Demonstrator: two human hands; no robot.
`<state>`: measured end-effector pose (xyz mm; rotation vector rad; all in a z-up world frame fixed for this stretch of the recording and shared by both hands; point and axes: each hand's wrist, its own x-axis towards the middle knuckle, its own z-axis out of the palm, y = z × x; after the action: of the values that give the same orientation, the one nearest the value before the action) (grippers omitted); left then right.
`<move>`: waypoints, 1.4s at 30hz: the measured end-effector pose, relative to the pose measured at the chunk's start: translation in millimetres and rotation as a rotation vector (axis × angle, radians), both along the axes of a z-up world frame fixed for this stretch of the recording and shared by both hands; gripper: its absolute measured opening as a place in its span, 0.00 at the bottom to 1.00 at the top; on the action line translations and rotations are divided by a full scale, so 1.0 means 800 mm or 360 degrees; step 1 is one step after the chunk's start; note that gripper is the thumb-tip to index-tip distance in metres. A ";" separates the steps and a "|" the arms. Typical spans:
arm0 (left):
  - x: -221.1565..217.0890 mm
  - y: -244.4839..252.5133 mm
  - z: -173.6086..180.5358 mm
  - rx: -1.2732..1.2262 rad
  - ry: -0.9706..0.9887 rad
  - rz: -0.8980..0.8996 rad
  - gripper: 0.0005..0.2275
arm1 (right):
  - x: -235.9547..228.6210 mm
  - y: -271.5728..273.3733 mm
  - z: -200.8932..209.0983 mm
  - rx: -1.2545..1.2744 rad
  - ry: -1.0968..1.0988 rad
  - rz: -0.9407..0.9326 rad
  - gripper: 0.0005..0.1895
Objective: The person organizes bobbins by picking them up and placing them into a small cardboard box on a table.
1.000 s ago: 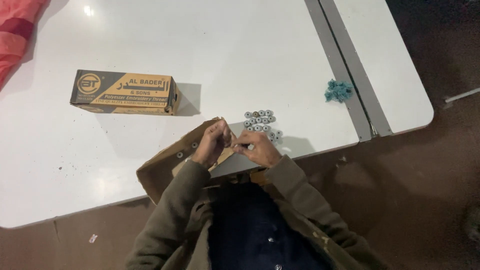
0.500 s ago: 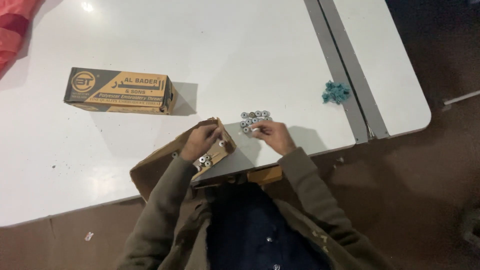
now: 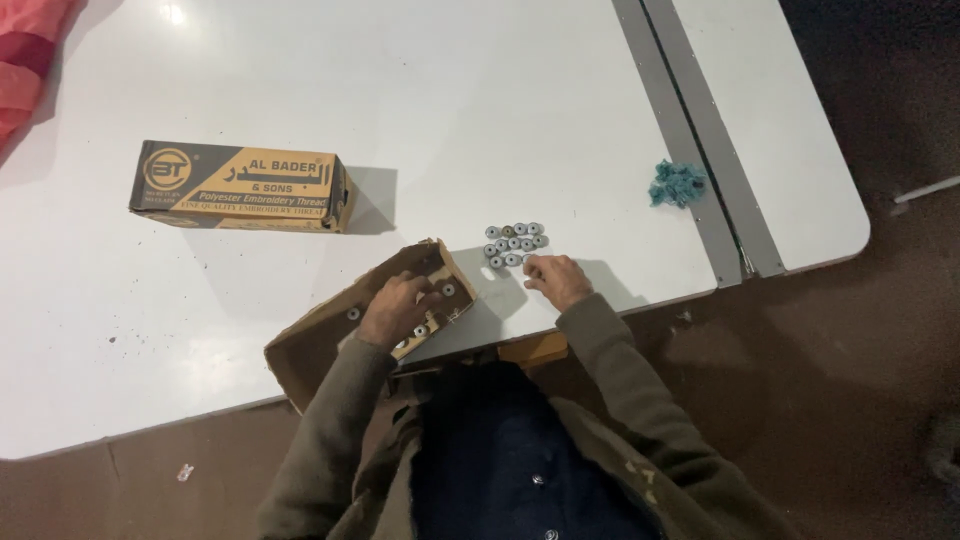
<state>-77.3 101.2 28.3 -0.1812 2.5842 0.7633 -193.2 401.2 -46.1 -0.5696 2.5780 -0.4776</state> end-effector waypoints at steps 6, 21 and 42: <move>0.009 -0.012 -0.034 0.0067 0.0090 0.0049 0.08 | 0.003 -0.006 0.002 0.0090 0.0114 -0.0083 0.09; 0.063 -0.076 0.031 -0.0086 -0.0119 0.0487 0.12 | 0.039 -0.135 0.039 -0.0352 -0.0119 -0.0035 0.25; 0.085 -0.099 -0.012 0.0199 0.0525 0.0147 0.17 | 0.063 -0.179 0.210 -0.1060 0.1066 -0.0052 0.10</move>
<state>-9.2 21.6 18.6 -0.1475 2.8388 1.0638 -142.4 257.8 122.1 -1.0524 3.0155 -1.3821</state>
